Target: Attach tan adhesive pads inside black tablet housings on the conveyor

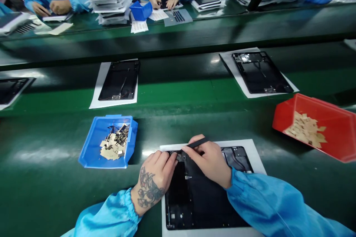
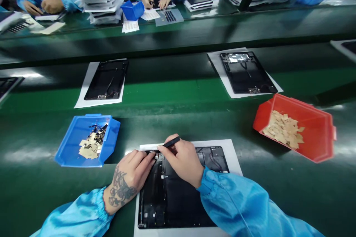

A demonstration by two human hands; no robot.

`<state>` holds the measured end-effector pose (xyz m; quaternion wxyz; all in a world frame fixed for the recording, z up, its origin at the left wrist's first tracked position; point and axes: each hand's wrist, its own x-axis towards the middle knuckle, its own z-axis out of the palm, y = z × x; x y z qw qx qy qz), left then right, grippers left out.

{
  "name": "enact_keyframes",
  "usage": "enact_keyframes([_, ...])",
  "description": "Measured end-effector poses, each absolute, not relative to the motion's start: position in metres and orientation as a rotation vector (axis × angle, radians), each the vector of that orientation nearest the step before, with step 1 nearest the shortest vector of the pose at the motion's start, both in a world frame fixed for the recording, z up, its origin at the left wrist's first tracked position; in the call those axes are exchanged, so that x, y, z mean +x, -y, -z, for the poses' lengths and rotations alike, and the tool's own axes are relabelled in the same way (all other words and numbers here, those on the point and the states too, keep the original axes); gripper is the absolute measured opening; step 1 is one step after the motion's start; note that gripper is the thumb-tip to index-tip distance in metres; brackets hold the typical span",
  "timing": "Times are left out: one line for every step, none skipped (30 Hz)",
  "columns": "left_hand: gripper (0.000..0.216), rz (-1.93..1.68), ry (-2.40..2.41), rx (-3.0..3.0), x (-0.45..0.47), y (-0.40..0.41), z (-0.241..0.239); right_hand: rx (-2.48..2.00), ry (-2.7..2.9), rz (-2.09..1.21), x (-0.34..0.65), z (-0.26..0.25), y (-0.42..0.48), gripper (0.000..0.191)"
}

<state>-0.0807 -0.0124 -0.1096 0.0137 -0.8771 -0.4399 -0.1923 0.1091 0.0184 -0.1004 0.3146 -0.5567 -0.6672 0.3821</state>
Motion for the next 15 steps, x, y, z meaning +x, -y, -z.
enact_keyframes([0.019,0.600,1.369,-2.730,-0.080,0.012,0.109,-1.456,1.798,-0.957,0.110,0.100,-0.018,0.019])
enact_keyframes([0.020,0.599,1.371,-2.725,-0.080,0.012,0.109,-1.439,1.830,-0.896,0.110,0.099,-0.017,0.019])
enact_keyframes([0.020,0.597,1.377,-2.719,-0.079,0.012,0.109,-1.421,1.850,-0.832,0.111,0.098,-0.016,0.018])
enact_keyframes([0.019,0.596,1.380,-2.711,-0.079,0.012,0.109,-1.406,1.858,-0.770,0.112,0.096,-0.015,0.018])
enact_keyframes([0.019,0.596,1.384,-2.702,-0.079,0.012,0.109,-1.399,1.852,-0.723,0.114,0.094,-0.014,0.017])
enact_keyframes([0.019,0.597,1.389,-2.696,-0.078,0.012,0.109,-1.402,1.830,-0.703,0.116,0.092,-0.013,0.016])
enact_keyframes([0.019,0.599,1.393,-2.696,-0.078,0.011,0.109,-1.415,1.795,-0.723,0.118,0.089,-0.012,0.016])
enact_keyframes([0.020,0.604,1.400,-2.700,-0.078,0.011,0.109,-1.435,1.753,-0.781,0.120,0.087,-0.012,0.015])
enact_keyframes([0.020,0.607,1.409,-2.710,-0.079,0.011,0.109,-1.455,1.708,-0.866,0.122,0.085,-0.011,0.014])
enact_keyframes([0.020,0.611,1.420,-2.721,-0.079,0.011,0.109,-1.475,1.665,-0.959,0.124,0.084,-0.011,0.014])
enact_keyframes([0.020,0.616,1.429,-2.733,-0.080,0.011,0.109,-1.490,1.630,-1.046,0.125,0.083,-0.010,0.013])
enact_keyframes([0.020,0.622,1.435,-2.742,-0.080,0.011,0.109,-1.497,1.606,-1.116,0.126,0.083,-0.011,0.013])
enact_keyframes([0.021,0.630,1.439,-2.745,-0.081,0.011,0.109,-1.497,1.594,-1.164,0.126,0.084,-0.011,0.013])
enact_keyframes([0.021,0.638,1.442,-2.746,-0.081,0.011,0.110,-1.490,1.587,-1.196,0.126,0.086,-0.012,0.013])
enact_keyframes([0.022,0.645,1.442,-2.747,-0.082,0.011,0.110,-1.480,1.584,-1.224,0.126,0.088,-0.013,0.013])
